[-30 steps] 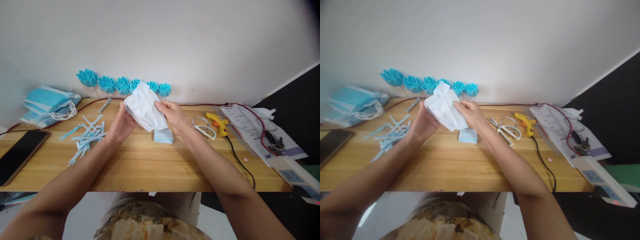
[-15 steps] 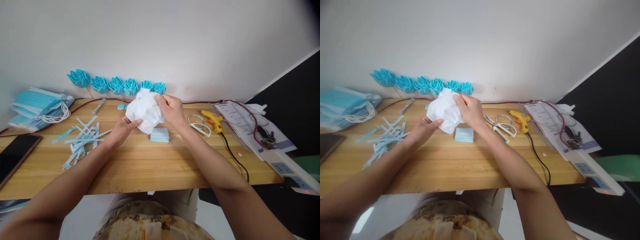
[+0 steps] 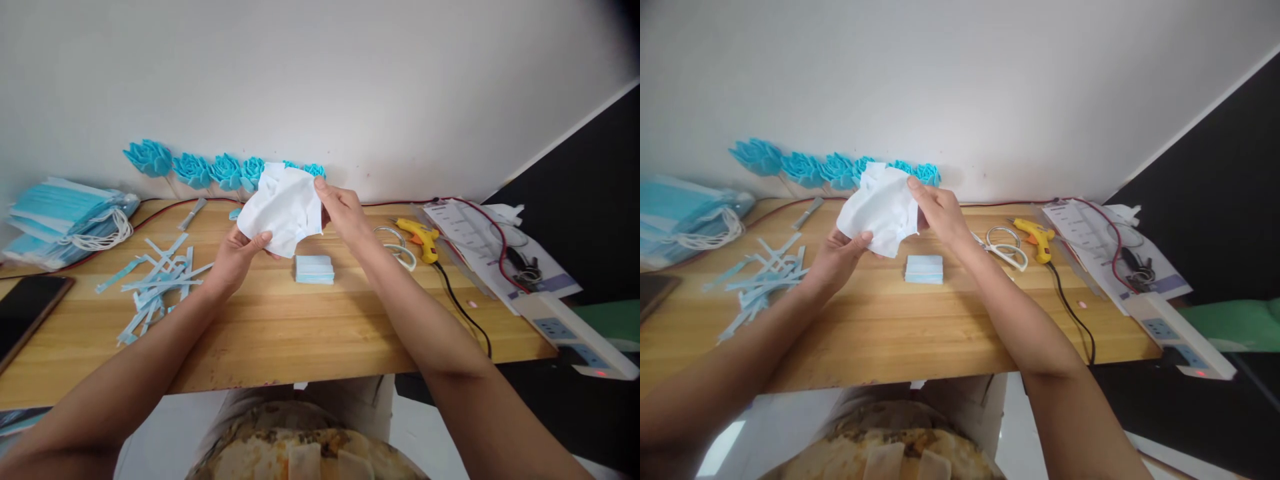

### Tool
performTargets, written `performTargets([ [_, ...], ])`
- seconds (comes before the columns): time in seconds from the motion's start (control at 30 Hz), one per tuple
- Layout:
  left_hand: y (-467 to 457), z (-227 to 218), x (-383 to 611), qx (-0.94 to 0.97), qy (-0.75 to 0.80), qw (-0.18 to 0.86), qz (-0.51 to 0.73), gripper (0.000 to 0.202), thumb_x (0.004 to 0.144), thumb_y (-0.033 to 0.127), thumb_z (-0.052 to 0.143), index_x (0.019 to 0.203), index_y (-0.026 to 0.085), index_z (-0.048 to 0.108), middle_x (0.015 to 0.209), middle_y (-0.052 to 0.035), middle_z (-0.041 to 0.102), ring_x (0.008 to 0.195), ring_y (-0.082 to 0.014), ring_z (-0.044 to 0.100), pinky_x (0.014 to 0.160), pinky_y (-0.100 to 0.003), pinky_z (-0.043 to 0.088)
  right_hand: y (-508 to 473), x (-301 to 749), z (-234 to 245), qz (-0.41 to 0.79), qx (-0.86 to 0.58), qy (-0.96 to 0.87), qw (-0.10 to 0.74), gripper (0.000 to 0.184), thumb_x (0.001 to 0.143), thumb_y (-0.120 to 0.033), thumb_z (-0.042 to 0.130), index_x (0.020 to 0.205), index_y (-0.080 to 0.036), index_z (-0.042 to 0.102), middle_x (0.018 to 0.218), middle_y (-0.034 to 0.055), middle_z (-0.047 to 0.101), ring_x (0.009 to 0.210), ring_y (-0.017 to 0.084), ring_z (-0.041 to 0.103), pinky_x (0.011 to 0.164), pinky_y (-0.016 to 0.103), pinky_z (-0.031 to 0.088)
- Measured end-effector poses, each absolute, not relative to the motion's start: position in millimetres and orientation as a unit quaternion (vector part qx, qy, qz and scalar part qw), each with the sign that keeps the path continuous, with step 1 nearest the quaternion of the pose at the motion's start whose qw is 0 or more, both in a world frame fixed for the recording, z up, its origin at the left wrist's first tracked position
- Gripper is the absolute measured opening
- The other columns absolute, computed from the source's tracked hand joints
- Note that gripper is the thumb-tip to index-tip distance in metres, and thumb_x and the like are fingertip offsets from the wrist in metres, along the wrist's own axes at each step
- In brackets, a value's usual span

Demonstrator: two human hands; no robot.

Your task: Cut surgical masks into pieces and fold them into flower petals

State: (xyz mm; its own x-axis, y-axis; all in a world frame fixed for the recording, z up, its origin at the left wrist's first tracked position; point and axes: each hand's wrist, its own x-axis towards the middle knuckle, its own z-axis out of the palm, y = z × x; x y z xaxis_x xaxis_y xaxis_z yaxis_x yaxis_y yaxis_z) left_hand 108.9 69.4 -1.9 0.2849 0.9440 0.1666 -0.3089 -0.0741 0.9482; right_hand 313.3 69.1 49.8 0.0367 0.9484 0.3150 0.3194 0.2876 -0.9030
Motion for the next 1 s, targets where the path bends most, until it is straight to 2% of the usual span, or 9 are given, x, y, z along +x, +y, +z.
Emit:
performTargets([
  [0.1, 70, -4, 109, 0.510, 0.307, 0.593, 0.542, 0.048, 0.074, 0.037, 0.086, 0.114, 0.019, 0.067, 0.108, -0.0063, 0.073, 0.088, -0.0189, 0.068, 0.073, -0.028, 0.057, 70, 312, 46, 0.319, -0.510, -0.640, 0.478, 0.055, 0.089, -0.068, 0.054, 0.061, -0.022, 0.043, 0.058, -0.0025, 0.040, 0.056, 0.011, 0.042, 0.053, 0.026, 0.032],
  [0.2, 70, -8, 108, 0.500, 0.303, 0.589, 0.558, 0.048, 0.075, 0.044, 0.085, 0.112, 0.019, 0.068, 0.114, -0.0072, 0.072, 0.102, -0.0221, 0.067, 0.082, -0.029, 0.056, 72, 312, 42, 0.258, -0.520, -0.661, 0.475, 0.050, 0.088, -0.057, 0.058, 0.061, -0.021, 0.038, 0.061, -0.0036, 0.035, 0.059, 0.010, 0.034, 0.053, 0.026, 0.026],
  [0.33, 68, -10, 107, 0.548, 0.310, 0.611, 0.481, 0.054, 0.073, 0.061, 0.080, 0.095, 0.013, 0.071, 0.091, -0.0113, 0.075, 0.081, -0.0229, 0.070, 0.067, -0.030, 0.055, 72, 310, 43, 0.228, -0.522, -0.676, 0.468, 0.047, 0.092, -0.054, 0.051, 0.062, -0.021, 0.036, 0.063, -0.0035, 0.032, 0.061, 0.010, 0.031, 0.055, 0.027, 0.024],
  [0.47, 60, -5, 110, 0.588, 0.330, 0.604, 0.425, 0.040, 0.074, 0.050, 0.084, 0.086, 0.014, 0.071, 0.075, -0.0080, 0.074, 0.065, -0.0188, 0.067, 0.065, -0.031, 0.056, 70, 307, 44, 0.211, -0.519, -0.682, 0.471, 0.049, 0.093, -0.056, 0.050, 0.063, -0.022, 0.034, 0.063, -0.0035, 0.031, 0.062, 0.011, 0.031, 0.056, 0.027, 0.024],
  [0.57, 55, -1, 113, 0.609, 0.329, 0.590, 0.417, 0.032, 0.073, 0.040, 0.086, 0.086, 0.016, 0.069, 0.069, -0.0038, 0.071, 0.062, -0.0172, 0.065, 0.067, -0.031, 0.056, 68, 304, 42, 0.182, -0.539, -0.675, 0.470, 0.049, 0.095, -0.053, 0.051, 0.062, -0.022, 0.034, 0.061, -0.0038, 0.031, 0.061, 0.011, 0.031, 0.057, 0.028, 0.023],
  [0.7, 51, 1, 112, 0.667, 0.307, 0.558, 0.387, 0.026, 0.079, 0.038, 0.081, 0.073, 0.017, 0.066, 0.060, -0.0030, 0.065, 0.060, -0.0158, 0.059, 0.066, -0.030, 0.051, 66, 303, 41, 0.133, -0.562, -0.673, 0.463, 0.047, 0.096, -0.050, 0.053, 0.062, -0.022, 0.037, 0.060, -0.0037, 0.034, 0.058, 0.011, 0.032, 0.058, 0.029, 0.021],
  [0.8, 50, 3, 108, 0.677, 0.280, 0.570, 0.372, 0.024, 0.083, 0.038, 0.076, 0.075, 0.018, 0.066, 0.062, -0.0029, 0.065, 0.059, -0.0152, 0.057, 0.063, -0.030, 0.049, 66, 305, 43, 0.116, -0.560, -0.686, 0.450, 0.045, 0.095, -0.050, 0.055, 0.063, -0.021, 0.043, 0.060, -0.0032, 0.036, 0.060, 0.011, 0.033, 0.058, 0.029, 0.022],
  [0.9, 50, 5, 105, 0.678, 0.271, 0.585, 0.353, 0.024, 0.082, 0.038, 0.079, 0.076, 0.019, 0.067, 0.064, -0.0030, 0.065, 0.060, -0.0157, 0.057, 0.063, -0.030, 0.049, 67, 307, 44, 0.109, -0.556, -0.695, 0.443, 0.043, 0.094, -0.048, 0.057, 0.062, -0.021, 0.045, 0.061, -0.0030, 0.037, 0.062, 0.011, 0.034, 0.058, 0.028, 0.023],
  [1.0, 52, 1, 105, 0.667, 0.274, 0.595, 0.355, 0.027, 0.080, 0.043, 0.080, 0.078, 0.018, 0.070, 0.069, -0.0047, 0.069, 0.067, -0.0186, 0.062, 0.071, -0.033, 0.053, 69, 311, 46, 0.132, -0.538, -0.697, 0.456, 0.044, 0.093, -0.049, 0.055, 0.062, -0.021, 0.041, 0.062, -0.0032, 0.035, 0.062, 0.011, 0.033, 0.057, 0.027, 0.024],
])
